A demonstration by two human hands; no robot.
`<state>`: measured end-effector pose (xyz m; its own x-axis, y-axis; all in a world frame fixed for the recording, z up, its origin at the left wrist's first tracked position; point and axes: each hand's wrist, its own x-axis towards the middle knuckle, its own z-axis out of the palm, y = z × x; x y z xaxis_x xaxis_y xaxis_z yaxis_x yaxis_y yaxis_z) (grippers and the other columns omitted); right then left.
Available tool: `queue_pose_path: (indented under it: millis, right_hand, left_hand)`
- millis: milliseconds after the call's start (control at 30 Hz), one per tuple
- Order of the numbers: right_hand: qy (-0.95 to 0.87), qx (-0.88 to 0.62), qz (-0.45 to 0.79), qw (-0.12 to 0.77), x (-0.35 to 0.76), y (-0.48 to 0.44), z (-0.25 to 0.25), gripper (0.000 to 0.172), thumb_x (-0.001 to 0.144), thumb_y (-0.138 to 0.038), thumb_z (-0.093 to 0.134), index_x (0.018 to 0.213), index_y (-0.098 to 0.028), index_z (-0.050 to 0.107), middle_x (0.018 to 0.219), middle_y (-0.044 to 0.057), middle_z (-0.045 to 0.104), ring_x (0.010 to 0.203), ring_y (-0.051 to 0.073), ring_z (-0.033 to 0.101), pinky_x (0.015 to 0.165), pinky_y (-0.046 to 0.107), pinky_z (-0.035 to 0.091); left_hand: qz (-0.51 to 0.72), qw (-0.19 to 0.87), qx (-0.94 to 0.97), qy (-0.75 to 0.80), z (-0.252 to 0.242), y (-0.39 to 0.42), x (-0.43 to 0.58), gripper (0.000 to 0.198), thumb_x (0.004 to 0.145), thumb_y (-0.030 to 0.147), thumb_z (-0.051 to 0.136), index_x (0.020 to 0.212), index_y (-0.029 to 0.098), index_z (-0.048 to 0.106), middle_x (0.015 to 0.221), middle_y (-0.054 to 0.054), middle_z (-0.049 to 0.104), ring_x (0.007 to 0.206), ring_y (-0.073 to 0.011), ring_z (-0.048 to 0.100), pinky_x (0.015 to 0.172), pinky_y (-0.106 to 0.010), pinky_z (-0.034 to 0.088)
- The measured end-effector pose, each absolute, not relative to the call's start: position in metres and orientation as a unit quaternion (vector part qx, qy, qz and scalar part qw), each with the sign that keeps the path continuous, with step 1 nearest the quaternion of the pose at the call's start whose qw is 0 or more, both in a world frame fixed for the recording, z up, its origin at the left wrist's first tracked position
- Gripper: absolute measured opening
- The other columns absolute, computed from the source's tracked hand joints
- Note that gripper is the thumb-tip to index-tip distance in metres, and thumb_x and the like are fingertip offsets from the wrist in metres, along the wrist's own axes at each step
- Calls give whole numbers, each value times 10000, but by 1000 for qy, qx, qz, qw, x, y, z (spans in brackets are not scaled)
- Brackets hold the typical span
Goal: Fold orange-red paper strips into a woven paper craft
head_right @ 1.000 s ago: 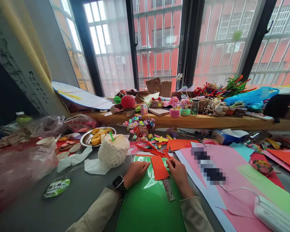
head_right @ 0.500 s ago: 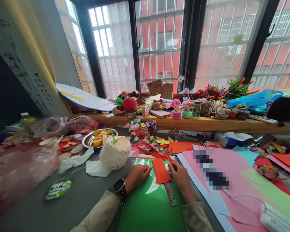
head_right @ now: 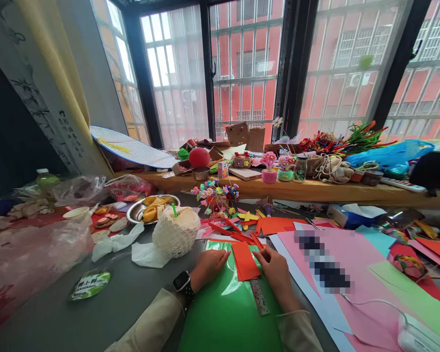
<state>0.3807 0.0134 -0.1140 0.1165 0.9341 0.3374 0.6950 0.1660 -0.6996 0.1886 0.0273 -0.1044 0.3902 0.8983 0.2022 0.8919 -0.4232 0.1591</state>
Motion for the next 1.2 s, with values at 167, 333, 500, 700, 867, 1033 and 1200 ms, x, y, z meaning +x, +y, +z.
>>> queue_pose_path:
  millis: [167, 333, 500, 700, 867, 1033, 1200]
  right_hand:
    - [-636, -621, 171, 424, 379, 11, -109, 419, 690, -520, 373, 513, -176, 535, 506, 16, 557, 497, 140, 496, 482, 227, 345]
    - [-646, -491, 366, 455, 375, 5, -95, 367, 663, -464, 469, 830, -159, 587, 850, 74, 611, 778, 192, 546, 656, 258, 415]
    - [-669, -350, 505, 418, 368, -9, -77, 345, 677, -420, 477, 884, -167, 590, 907, 75, 598, 835, 194, 535, 725, 302, 412]
    - [-656, -417, 472, 416, 366, -12, -71, 333, 648, -438, 506, 784, -150, 607, 828, 74, 617, 791, 186, 548, 716, 297, 413]
    - [-687, -397, 474, 382, 365, -4, -79, 299, 673, -394, 508, 791, -133, 594, 815, 73, 615, 775, 166, 552, 693, 279, 418]
    - [-725, -387, 450, 349, 358, -4, -72, 280, 681, -375, 510, 796, -133, 593, 805, 64, 613, 734, 149, 558, 647, 259, 431]
    - [-802, -352, 384, 294, 335, -14, -47, 227, 688, -344, 513, 805, -168, 595, 774, 27, 609, 693, 117, 550, 627, 232, 433]
  left_hand:
    - [152, 9, 833, 532, -105, 28, 185, 276, 774, 287, 322, 618, 163, 514, 586, -30, 544, 569, -126, 485, 493, -224, 276]
    - [281, 11, 826, 488, -81, 12, 197, 169, 751, 277, 375, 826, 155, 465, 775, -43, 532, 712, -138, 478, 612, -236, 356]
    - [300, 14, 870, 390, -66, -4, 218, 278, 762, 287, 371, 1021, 189, 388, 1028, -65, 468, 954, -170, 415, 813, -303, 328]
    - [164, 32, 851, 498, -51, -24, 176, 327, 741, 391, 379, 1002, 200, 430, 984, -69, 514, 889, -190, 483, 729, -304, 386]
    - [-51, 8, 715, 697, -31, -38, 97, 205, 699, 297, 451, 841, 161, 511, 864, -84, 567, 798, -218, 535, 631, -295, 399]
    - [7, -89, 658, 748, -44, -25, 46, 239, 706, 239, 416, 907, 125, 477, 986, -119, 484, 841, -205, 511, 668, -280, 380]
    - [17, -53, 661, 748, -55, -15, 36, 220, 746, 230, 317, 812, 159, 515, 860, -80, 522, 741, -184, 533, 601, -269, 370]
